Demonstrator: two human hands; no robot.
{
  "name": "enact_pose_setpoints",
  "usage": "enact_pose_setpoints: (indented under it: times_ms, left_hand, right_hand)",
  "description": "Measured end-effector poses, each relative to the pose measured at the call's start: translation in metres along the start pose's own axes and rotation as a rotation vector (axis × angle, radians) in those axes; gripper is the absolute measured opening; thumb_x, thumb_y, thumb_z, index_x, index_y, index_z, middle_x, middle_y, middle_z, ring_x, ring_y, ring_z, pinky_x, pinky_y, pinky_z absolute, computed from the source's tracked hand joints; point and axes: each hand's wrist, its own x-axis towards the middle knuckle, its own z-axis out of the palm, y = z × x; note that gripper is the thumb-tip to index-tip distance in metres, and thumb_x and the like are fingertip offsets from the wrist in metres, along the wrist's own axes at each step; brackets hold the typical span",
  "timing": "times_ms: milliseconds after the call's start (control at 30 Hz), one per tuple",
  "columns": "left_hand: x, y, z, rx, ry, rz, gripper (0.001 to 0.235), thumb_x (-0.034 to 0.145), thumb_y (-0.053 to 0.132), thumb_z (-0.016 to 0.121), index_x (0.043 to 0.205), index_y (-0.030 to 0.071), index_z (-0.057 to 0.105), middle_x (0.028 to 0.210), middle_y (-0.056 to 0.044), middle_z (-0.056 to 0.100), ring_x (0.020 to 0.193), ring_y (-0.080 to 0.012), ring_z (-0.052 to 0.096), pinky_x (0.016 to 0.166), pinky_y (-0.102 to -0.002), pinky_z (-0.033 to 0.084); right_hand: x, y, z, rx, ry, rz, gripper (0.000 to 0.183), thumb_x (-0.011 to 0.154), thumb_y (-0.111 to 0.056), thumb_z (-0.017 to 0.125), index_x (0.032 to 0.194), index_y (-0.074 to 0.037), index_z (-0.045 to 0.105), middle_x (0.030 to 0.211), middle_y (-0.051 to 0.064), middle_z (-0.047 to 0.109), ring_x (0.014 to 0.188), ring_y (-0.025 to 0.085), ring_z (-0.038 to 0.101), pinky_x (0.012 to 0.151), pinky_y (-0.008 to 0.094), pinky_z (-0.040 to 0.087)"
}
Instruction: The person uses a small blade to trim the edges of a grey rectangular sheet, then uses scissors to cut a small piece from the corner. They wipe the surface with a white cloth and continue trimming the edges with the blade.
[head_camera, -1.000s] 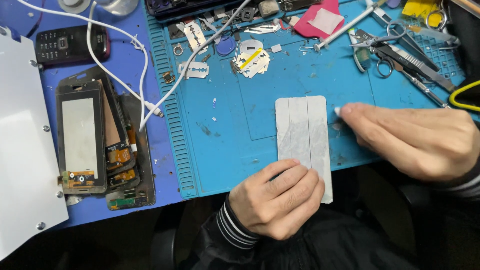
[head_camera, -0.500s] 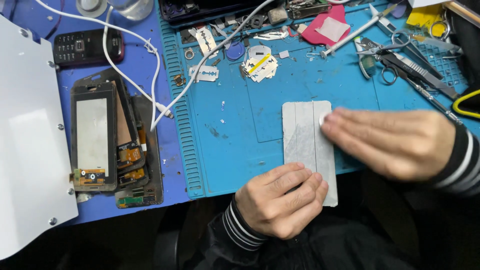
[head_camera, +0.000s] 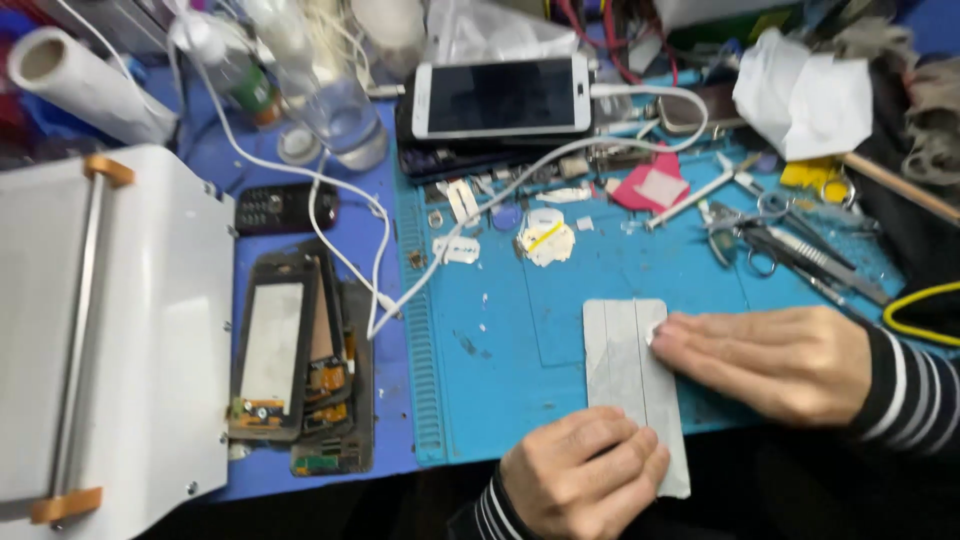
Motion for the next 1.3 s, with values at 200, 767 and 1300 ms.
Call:
enact_pose_setpoints:
  times_ms: [200, 767, 1300]
  left_hand:
    - [-0.003, 0.005, 0.004, 0.043, -0.040, -0.067, 0.010, 0.108, -0.005, 0.062, 0.102, -0.003, 0.071, 0.095, -0.009, 0.071, 0.088, -0.0216, 0.069, 0.093, -0.032, 0.064]
    - [-0.004, -0.002, 0.010, 0.057, -0.029, 0.047, 0.012, 0.105, -0.008, 0.064, 0.095, -0.004, 0.069, 0.095, -0.014, 0.071, 0.080, -0.0241, 0.066, 0.085, -0.032, 0.066]
    - [-0.006, -0.002, 0.009, 0.083, -0.015, 0.014, 0.010, 0.105, -0.006, 0.064, 0.099, 0.000, 0.070, 0.098, -0.011, 0.072, 0.085, -0.0219, 0.067, 0.087, -0.031, 0.066]
  right_hand:
    - [-0.006, 0.002, 0.012, 0.123, -0.003, -0.015, 0.049, 0.112, -0.019, 0.025, 0.132, 0.006, 0.062, 0.138, 0.021, 0.067, 0.126, 0.032, 0.069, 0.106, 0.045, 0.057]
    - [-0.006, 0.049, 0.027, -0.109, 0.017, -0.046, 0.037, 0.107, -0.008, 0.033, 0.128, 0.009, 0.059, 0.121, 0.020, 0.071, 0.110, 0.033, 0.071, 0.106, 0.044, 0.054]
    - [0.015, 0.024, 0.021, -0.034, 0.055, -0.070, 0.034, 0.106, -0.008, 0.039, 0.124, 0.011, 0.061, 0.117, 0.024, 0.073, 0.105, 0.032, 0.075, 0.103, 0.045, 0.058]
